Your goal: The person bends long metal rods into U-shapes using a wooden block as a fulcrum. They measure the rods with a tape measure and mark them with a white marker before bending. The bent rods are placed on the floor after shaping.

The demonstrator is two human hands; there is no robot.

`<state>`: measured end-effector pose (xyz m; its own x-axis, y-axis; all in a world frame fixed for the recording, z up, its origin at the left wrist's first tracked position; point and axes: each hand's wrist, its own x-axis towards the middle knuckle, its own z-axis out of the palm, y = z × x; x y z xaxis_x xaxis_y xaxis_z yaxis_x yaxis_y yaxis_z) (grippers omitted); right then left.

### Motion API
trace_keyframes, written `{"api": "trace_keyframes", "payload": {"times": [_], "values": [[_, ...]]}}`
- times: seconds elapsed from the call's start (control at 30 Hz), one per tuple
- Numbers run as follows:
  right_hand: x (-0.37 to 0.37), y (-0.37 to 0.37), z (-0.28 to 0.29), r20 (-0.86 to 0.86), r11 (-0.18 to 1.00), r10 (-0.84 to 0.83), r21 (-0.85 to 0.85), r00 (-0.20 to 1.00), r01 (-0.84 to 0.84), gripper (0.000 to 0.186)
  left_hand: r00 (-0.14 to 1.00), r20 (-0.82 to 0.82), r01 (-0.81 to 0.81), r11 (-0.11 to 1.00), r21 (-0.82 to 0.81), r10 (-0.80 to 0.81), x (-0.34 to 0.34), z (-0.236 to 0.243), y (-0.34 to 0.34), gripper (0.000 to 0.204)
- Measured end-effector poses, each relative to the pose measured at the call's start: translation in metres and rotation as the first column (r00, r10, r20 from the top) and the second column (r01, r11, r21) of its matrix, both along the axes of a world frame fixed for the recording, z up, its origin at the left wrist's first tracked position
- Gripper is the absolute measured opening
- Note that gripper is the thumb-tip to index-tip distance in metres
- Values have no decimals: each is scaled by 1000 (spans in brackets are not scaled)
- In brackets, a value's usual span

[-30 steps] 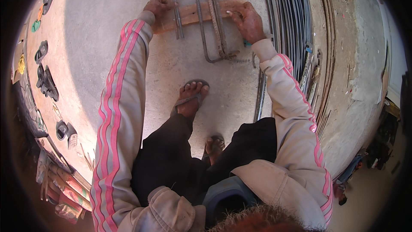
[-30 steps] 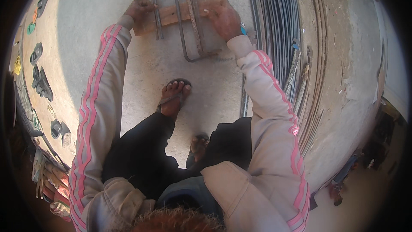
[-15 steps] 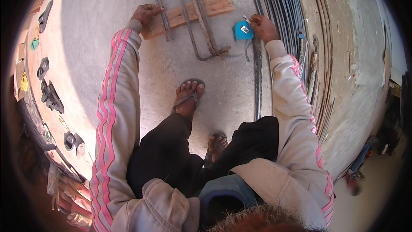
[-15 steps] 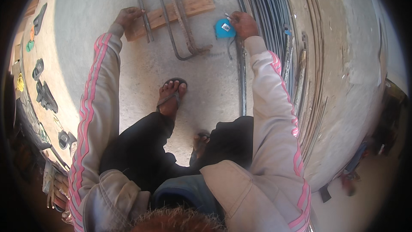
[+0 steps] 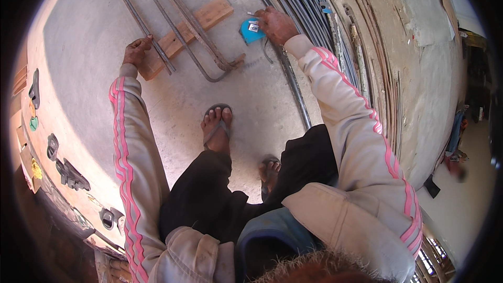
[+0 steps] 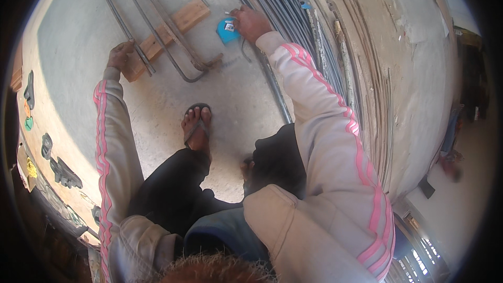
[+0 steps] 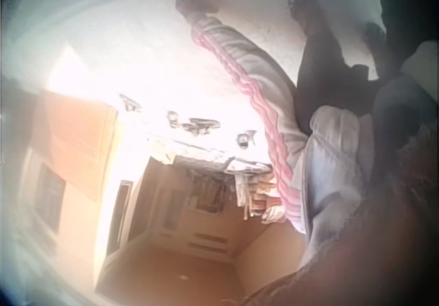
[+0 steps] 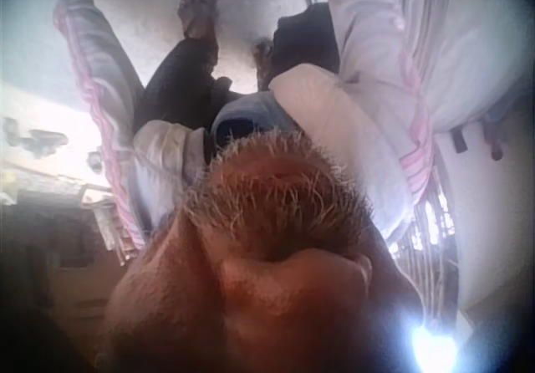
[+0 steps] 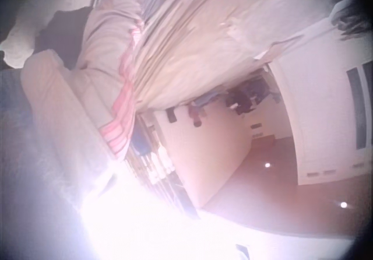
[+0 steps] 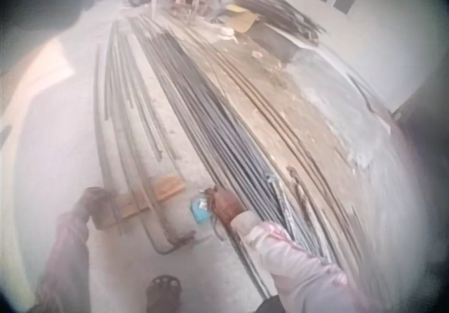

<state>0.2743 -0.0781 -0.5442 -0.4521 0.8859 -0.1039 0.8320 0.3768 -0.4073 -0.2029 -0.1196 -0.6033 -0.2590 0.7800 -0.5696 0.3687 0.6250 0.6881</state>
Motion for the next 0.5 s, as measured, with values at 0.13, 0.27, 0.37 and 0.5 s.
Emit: {"api": "trace_keyframes", "payload": {"times": [0.13, 0.27, 0.37, 0.5], "values": [[39, -11, 25, -180, 989, -114, 75, 977, 129, 33, 985, 78, -161, 984, 71, 155, 2, 2, -4, 41], [116, -67, 46, -131, 864, -470, 132, 873, 485, 38, 958, 196, -235, 966, 111, 210, 2, 5, -10, 38], [166, -124, 36, 206, 775, -625, 282, 753, 566, 51, 954, 217, -231, 968, 98, 206, 0, -1, -6, 35], [197, -181, 6, 332, 752, -658, 265, 675, 603, 59, 990, 103, -109, 985, 135, 95, 2, -21, 9, 33]]}}
